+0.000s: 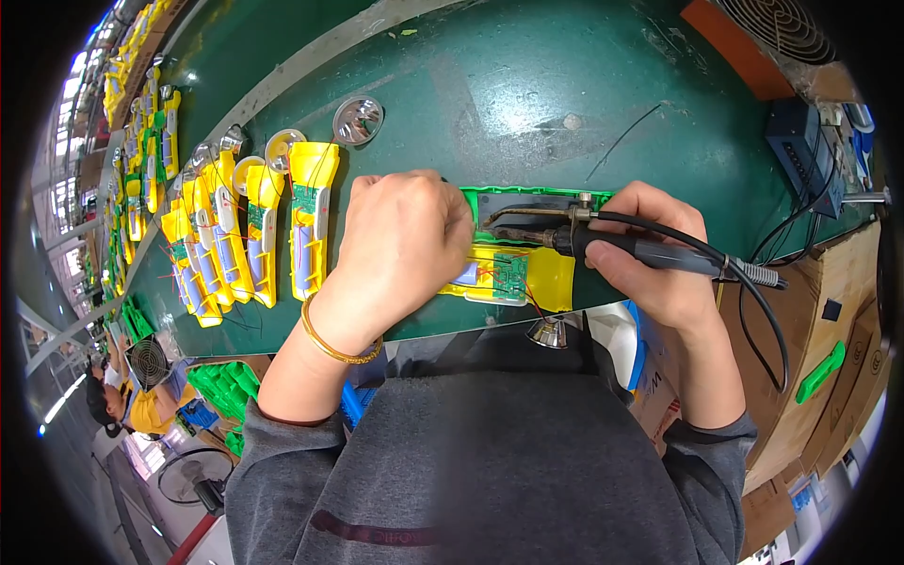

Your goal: Soldering wires and components into flashlight housings on a production line.

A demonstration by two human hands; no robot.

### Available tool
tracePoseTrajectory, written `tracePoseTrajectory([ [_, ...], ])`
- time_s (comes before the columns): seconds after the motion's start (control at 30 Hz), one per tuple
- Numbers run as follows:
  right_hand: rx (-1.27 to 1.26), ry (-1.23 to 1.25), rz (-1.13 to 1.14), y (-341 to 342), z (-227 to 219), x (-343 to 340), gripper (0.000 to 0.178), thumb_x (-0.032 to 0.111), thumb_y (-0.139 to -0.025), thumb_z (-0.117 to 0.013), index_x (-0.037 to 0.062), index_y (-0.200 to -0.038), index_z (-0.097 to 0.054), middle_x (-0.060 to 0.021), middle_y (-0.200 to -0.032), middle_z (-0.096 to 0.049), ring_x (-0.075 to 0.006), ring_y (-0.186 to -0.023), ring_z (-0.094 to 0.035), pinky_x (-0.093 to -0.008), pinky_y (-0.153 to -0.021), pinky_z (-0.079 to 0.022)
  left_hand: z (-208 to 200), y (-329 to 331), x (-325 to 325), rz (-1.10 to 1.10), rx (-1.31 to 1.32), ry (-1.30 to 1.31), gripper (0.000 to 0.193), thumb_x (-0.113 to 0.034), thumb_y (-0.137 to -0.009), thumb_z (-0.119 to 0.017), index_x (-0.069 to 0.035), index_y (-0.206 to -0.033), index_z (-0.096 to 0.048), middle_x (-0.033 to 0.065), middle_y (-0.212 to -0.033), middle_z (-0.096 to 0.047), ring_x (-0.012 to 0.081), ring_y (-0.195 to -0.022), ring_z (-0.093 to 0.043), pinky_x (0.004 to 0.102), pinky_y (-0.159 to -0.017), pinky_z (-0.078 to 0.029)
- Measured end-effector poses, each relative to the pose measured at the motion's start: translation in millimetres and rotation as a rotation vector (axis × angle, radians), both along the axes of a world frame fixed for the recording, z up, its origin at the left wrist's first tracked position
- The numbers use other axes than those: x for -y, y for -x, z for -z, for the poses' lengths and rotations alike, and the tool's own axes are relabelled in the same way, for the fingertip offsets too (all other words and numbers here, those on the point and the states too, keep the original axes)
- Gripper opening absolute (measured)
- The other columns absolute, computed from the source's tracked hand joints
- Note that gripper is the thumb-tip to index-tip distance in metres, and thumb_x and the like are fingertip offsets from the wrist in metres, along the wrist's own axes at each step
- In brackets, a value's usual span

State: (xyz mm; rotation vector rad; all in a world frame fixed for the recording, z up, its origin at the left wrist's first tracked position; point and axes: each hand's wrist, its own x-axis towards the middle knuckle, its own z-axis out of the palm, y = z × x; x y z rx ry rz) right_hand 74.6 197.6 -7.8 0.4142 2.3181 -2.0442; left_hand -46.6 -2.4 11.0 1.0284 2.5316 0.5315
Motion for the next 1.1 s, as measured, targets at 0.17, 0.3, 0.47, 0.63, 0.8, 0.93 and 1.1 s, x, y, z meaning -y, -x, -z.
tracePoseTrajectory([
  [0.17,-0.018,-0.004,-0.009,2,-3,0,0.017,0.010,-0.070,-0.071,0.0025,-0.075,-0.057,-0.0002,-0.065,-0.056,-0.0054,-0.059,-0.050,-0.0219,-0.054,-0.041,1,-1,0,0.008,-0.021,0.007,0.010,-0.007,-0.068,-0.058,-0.002,-0.059,-0.061,0.0139,-0.063,-0.058,0.0330,-0.062,-0.058,0.0421,-0.063,-0.038],
  [0.3,-0.039,-0.106,-0.052,3,-8,0,0.016,0.009,-0.070,-0.071,0.0022,-0.076,-0.057,-0.0007,-0.065,-0.057,-0.0053,-0.058,-0.050,-0.0215,-0.053,-0.041,-1,-1,0,0.009,-0.023,0.005,0.010,-0.007,-0.068,-0.058,-0.003,-0.059,-0.061,0.0135,-0.063,-0.058,0.0324,-0.062,-0.058,0.0417,-0.064,-0.038],
  [0.47,-0.037,0.063,0.032,-4,-6,-8,0.013,0.003,-0.071,-0.068,0.0018,-0.077,-0.057,-0.0015,-0.066,-0.059,-0.0058,-0.060,-0.053,-0.0206,-0.055,-0.042,2,-1,2,0.006,-0.025,-0.012,0.010,-0.007,-0.068,-0.058,-0.003,-0.059,-0.061,0.0131,-0.064,-0.058,0.0323,-0.062,-0.057,0.0417,-0.065,-0.038],
  [0.63,-0.009,0.225,0.151,-8,-11,-11,0.016,0.007,-0.070,-0.063,-0.0002,-0.082,-0.054,-0.0055,-0.071,-0.059,-0.0106,-0.064,-0.058,-0.0221,-0.059,-0.047,1,-1,2,0.007,-0.025,0.001,0.011,-0.008,-0.068,-0.058,-0.003,-0.059,-0.061,0.0129,-0.065,-0.059,0.0323,-0.062,-0.057,0.0417,-0.065,-0.038],
  [0.8,-0.030,0.159,0.128,-12,-4,-11,0.014,-0.002,-0.071,-0.066,0.0007,-0.081,-0.057,-0.0042,-0.070,-0.062,-0.0077,-0.064,-0.057,-0.0208,-0.058,-0.045,0,1,1,0.019,-0.022,0.004,0.006,-0.006,-0.067,-0.065,0.000,-0.066,-0.064,0.0115,-0.062,-0.056,0.0252,-0.054,-0.056,0.0348,-0.054,-0.043],
  [0.93,-0.084,0.265,0.198,-15,-4,-9,0.013,-0.003,-0.073,-0.065,-0.0001,-0.083,-0.057,-0.0049,-0.071,-0.062,-0.0085,-0.065,-0.058,-0.0205,-0.059,-0.045,0,-1,0,0.021,-0.034,0.017,0.006,-0.006,-0.066,-0.066,0.000,-0.067,-0.063,0.0118,-0.062,-0.057,0.0251,-0.054,-0.057,0.0343,-0.054,-0.044],
  [1.1,-0.123,0.326,0.264,-18,-2,-6,0.012,-0.004,-0.074,-0.063,-0.0013,-0.084,-0.057,-0.0062,-0.074,-0.062,-0.0104,-0.067,-0.061,-0.0208,-0.061,-0.047,-2,-2,0,0.021,-0.040,0.027,0.006,-0.006,-0.067,-0.066,0.000,-0.069,-0.065,0.0119,-0.063,-0.057,0.0251,-0.055,-0.057,0.0346,-0.054,-0.044],
])
